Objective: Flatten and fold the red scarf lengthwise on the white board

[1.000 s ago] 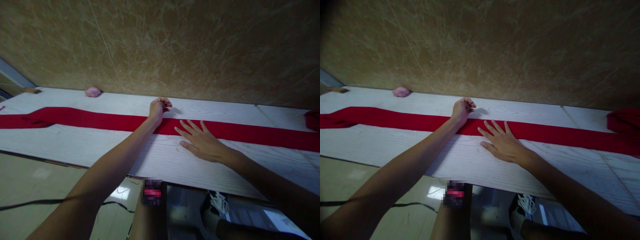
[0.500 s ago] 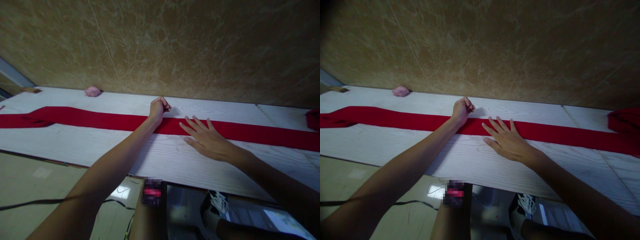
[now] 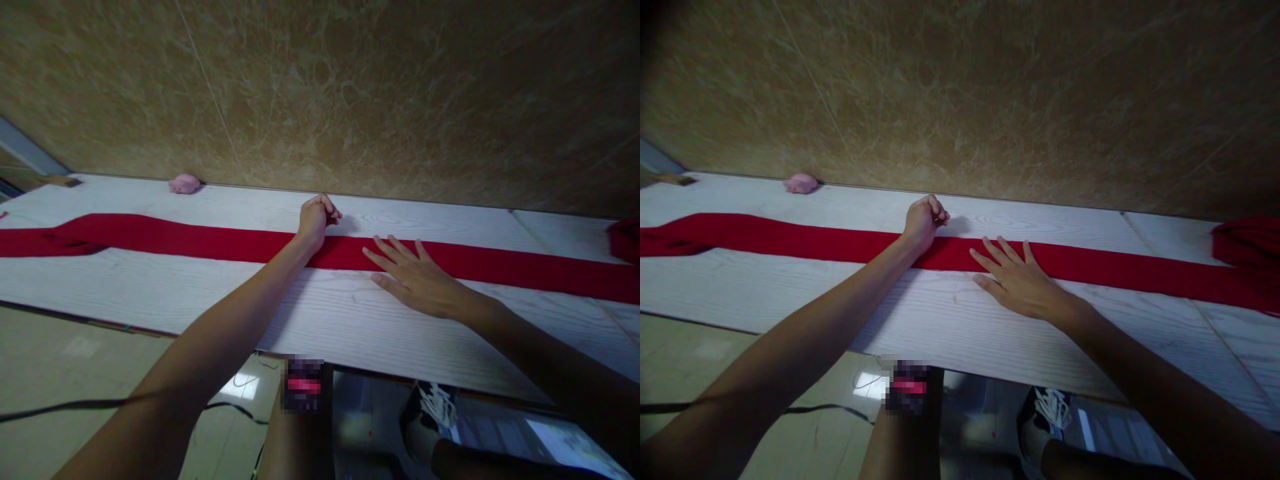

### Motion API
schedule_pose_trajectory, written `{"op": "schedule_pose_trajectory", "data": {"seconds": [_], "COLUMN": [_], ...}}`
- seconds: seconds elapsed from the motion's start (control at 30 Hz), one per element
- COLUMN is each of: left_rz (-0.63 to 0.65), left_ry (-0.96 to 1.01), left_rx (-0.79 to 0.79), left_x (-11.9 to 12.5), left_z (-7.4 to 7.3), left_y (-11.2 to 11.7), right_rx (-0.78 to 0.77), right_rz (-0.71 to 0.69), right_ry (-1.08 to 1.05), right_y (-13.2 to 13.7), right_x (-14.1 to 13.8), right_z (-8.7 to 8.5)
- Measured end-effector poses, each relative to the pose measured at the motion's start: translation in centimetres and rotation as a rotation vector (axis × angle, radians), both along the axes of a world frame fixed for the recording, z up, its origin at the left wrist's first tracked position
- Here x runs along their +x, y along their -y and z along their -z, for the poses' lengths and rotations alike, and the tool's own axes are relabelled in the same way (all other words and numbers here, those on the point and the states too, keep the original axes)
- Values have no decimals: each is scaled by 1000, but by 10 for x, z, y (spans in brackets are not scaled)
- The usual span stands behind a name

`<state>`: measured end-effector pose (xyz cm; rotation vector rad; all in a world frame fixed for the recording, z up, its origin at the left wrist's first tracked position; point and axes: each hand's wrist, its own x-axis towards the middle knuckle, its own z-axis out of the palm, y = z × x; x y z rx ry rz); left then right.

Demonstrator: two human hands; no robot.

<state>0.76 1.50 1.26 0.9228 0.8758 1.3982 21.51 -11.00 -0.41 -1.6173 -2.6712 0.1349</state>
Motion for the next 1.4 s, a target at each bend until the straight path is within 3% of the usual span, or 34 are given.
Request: {"op": "schedule_pose_trajectory", "data": {"seconds": [0.4, 0.63, 0.83, 0.93, 1.03, 1.23, 1.3, 1.4], "left_rz": [6, 9, 24, 29, 44, 130, 191, 302], "left_ry": [-38, -64, -102, -169, -361, -1148, -1299, -1437], "left_rx": [7, 12, 42, 67, 155, 746, 793, 722], "left_x": [0, 0, 0, 1, 1, 12, 18, 24], "left_z": [0, -1, 0, 3, 5, -1, -3, -1], "left_y": [2, 3, 3, 0, 1, 36, 53, 68], "right_rx": [52, 27, 141, 115, 86, 45, 7, 66], "right_rz": [61, 24, 91, 134, 122, 134, 144, 240], "right_ry": [-18, -22, -31, -9, -9, -67, -132, -253], "right_y": [-5, -4, -11, -15, -17, -16, -17, -22], "right_x": [10, 8, 26, 36, 40, 37, 44, 66], "right_z": [-4, 5, 4, 9, 15, 11, 1, -14]}}
